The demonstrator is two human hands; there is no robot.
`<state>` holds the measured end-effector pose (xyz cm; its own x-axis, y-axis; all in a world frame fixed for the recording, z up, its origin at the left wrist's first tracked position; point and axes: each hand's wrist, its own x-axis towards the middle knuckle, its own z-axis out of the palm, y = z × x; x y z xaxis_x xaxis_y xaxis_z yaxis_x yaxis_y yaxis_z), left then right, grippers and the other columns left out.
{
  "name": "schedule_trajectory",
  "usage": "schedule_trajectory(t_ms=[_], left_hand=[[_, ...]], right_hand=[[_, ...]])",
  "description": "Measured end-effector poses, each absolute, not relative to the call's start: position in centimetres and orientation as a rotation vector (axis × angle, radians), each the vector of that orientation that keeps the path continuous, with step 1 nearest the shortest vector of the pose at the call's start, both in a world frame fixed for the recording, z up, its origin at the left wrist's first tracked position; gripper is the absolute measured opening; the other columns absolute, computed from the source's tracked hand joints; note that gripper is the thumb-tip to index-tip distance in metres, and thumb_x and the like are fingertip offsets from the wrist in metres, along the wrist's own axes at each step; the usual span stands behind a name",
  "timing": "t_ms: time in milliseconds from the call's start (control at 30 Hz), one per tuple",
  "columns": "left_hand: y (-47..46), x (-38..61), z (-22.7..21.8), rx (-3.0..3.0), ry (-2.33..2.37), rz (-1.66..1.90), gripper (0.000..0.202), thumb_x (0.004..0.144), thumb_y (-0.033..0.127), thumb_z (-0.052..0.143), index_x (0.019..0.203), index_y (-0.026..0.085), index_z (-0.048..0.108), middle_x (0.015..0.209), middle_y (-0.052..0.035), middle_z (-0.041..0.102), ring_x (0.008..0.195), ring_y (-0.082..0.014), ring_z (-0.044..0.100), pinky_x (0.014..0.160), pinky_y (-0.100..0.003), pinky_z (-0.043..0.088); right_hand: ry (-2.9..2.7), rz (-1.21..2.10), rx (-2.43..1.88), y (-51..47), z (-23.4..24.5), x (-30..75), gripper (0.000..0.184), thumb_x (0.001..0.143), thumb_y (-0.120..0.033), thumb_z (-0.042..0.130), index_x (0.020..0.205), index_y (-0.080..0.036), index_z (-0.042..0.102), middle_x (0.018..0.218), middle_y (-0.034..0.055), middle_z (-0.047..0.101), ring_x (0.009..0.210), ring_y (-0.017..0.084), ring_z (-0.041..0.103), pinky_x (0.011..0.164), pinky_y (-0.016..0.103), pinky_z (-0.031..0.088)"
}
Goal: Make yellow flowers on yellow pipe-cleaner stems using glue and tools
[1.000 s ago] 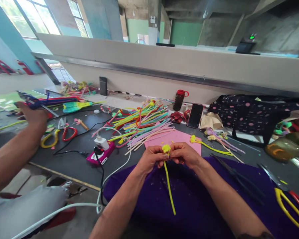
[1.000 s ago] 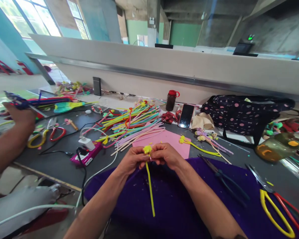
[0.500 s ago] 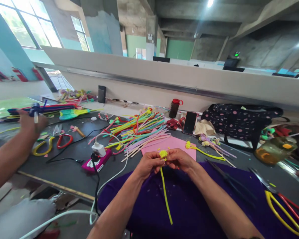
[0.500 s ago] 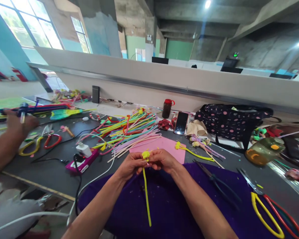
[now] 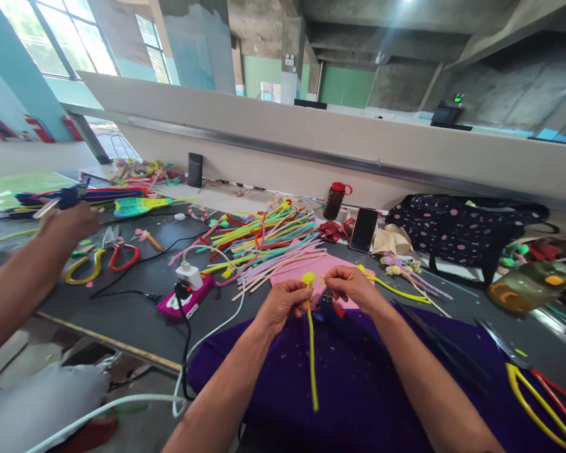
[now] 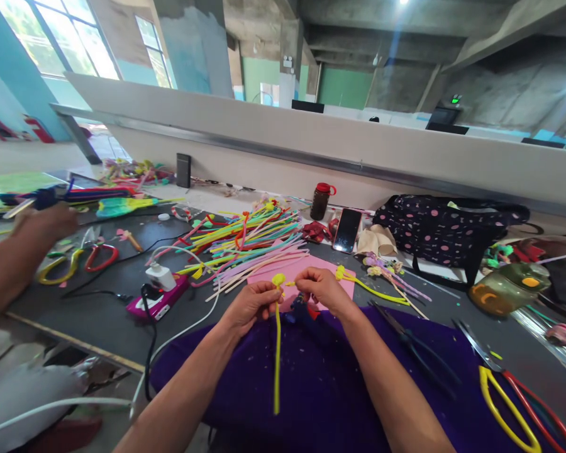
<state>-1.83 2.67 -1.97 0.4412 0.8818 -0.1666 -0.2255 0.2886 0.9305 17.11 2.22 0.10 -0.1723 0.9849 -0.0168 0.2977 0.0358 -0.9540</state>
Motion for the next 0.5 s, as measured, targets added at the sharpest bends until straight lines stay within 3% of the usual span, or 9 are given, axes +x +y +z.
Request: schedule_trajectory(t_ms=[133,500], left_hand=[[2.8,-1.9,-1.6,0.971,0.787,0.849,0.023,0.061,0.029,0.071,0.073,0.010,0.063,0.068,-0.0053,0.065,0.047,-0.0068,0.055,0.035,-0.013,0.037],[2.9,-2.0,-1.7,1.016,0.798,0.694,0.020,0.063,0.029,0.069,0.064,0.011,0.060,0.045,0.0011,0.056,0.030,-0.0034,0.043,0.030,-0.012,0.029]], right_hand=[[-1.682,1.042,-1.476,3.3,0.1,20.2,0.012,0.066,-0.025,0.056,0.069,-0.014,0.061,0.051,-0.0036,0.054,0.045,0.008,0.050,0.039,0.016,0.032],[-1.975,0.886,-1.715,4.1,-1.0,22.6,0.014,0.065,-0.020,0.053,0.063,-0.013,0.065,0.048,-0.0013,0.058,0.042,0.011,0.053,0.044,0.019,0.036]])
